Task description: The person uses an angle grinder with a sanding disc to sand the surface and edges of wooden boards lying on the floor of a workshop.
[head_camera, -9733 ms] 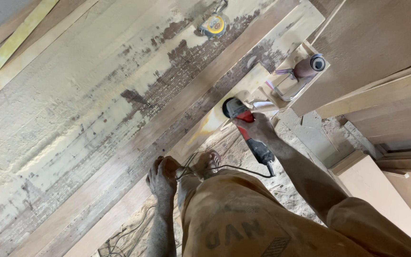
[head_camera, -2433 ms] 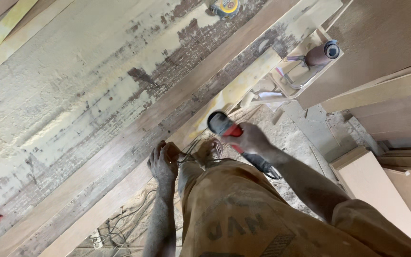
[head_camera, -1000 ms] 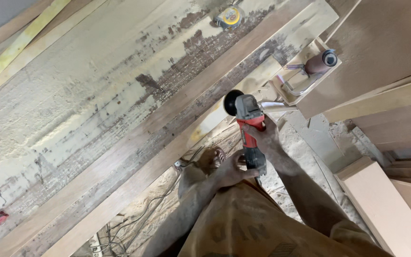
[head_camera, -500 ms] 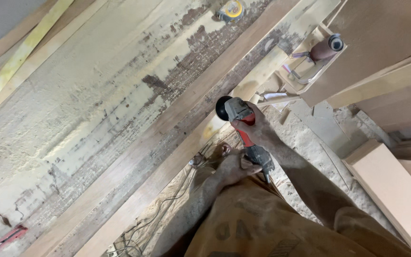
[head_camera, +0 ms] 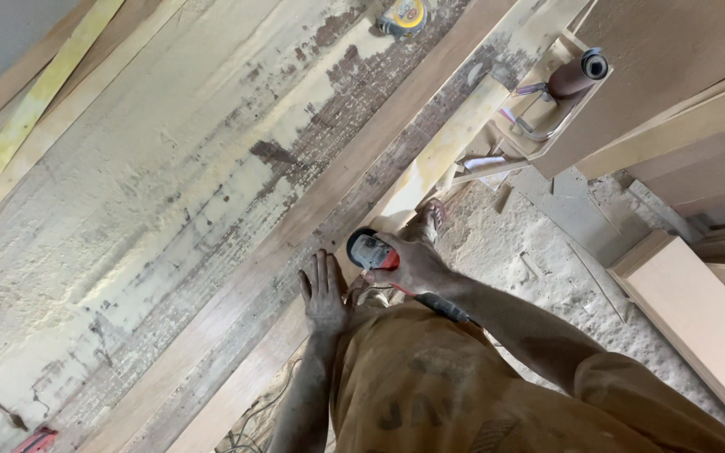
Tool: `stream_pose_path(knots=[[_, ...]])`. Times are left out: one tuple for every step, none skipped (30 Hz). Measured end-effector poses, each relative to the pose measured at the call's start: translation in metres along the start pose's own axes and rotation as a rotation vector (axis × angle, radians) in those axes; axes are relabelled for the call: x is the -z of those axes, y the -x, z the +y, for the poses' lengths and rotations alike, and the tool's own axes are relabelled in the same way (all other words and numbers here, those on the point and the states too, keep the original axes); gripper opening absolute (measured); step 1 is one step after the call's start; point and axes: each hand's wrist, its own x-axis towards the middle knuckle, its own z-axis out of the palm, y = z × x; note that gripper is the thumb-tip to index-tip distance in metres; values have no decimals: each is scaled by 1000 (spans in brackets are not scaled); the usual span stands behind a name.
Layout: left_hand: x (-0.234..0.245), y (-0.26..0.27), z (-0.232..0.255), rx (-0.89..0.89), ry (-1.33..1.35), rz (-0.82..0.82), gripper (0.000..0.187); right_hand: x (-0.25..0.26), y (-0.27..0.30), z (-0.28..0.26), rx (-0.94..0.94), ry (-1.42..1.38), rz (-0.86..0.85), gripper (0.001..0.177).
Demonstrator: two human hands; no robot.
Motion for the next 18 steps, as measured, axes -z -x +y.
stream_pose_path(knots=[[-1, -3, 1, -47, -75, 44, 96, 0, -5, 3, -20, -15, 12, 93], [-2, -5, 1, -94, -150, 88, 93, 1, -10, 7, -42, -30, 23, 92], [-1, -9, 2, -93, -147, 85, 93, 4, -16, 11, -46, -30, 21, 92], [1, -10, 3, -108, -164, 108, 81, 7, -21, 14, -62, -31, 21, 92], [5, -11, 5, -123, -180, 132, 71, 9, -25, 18, -78, -33, 22, 93], [-2, -9, 2, -124, -179, 130, 71, 23, -24, 18, -80, -34, 21, 93], [-8, -7, -1, -134, -198, 161, 69, 37, -22, 17, -110, 1, 37, 93], [-14, -5, -5, -145, -218, 194, 67, 51, -21, 16, -140, 37, 54, 93], [-14, -7, -4, -146, -216, 194, 67, 53, -30, 28, -141, 36, 55, 93], [-12, -8, -3, -149, -229, 211, 63, 55, -38, 39, -150, 38, 75, 93], [-11, -9, -3, -152, -243, 227, 60, 56, -46, 51, -159, 40, 95, 93], [-9, -10, -2, -153, -241, 224, 60, 67, -43, 46, -163, 38, 94, 93], [-8, -11, -2, -153, -230, 205, 59, 78, -39, 41, -176, 26, 126, 90], [-7, -12, -1, -154, -218, 188, 58, 89, -36, 37, -190, 15, 160, 88], [-9, -11, -2, -155, -215, 187, 58, 92, -36, 37, -194, 15, 161, 88], [-10, -9, -3, -152, -222, 173, 58, 94, -36, 36, -186, -16, 194, 87], [-10, -7, -5, -148, -229, 160, 59, 96, -36, 34, -178, -47, 228, 86], [-9, -7, -4, -144, -232, 160, 59, 94, -39, 36, -174, -44, 224, 86]])
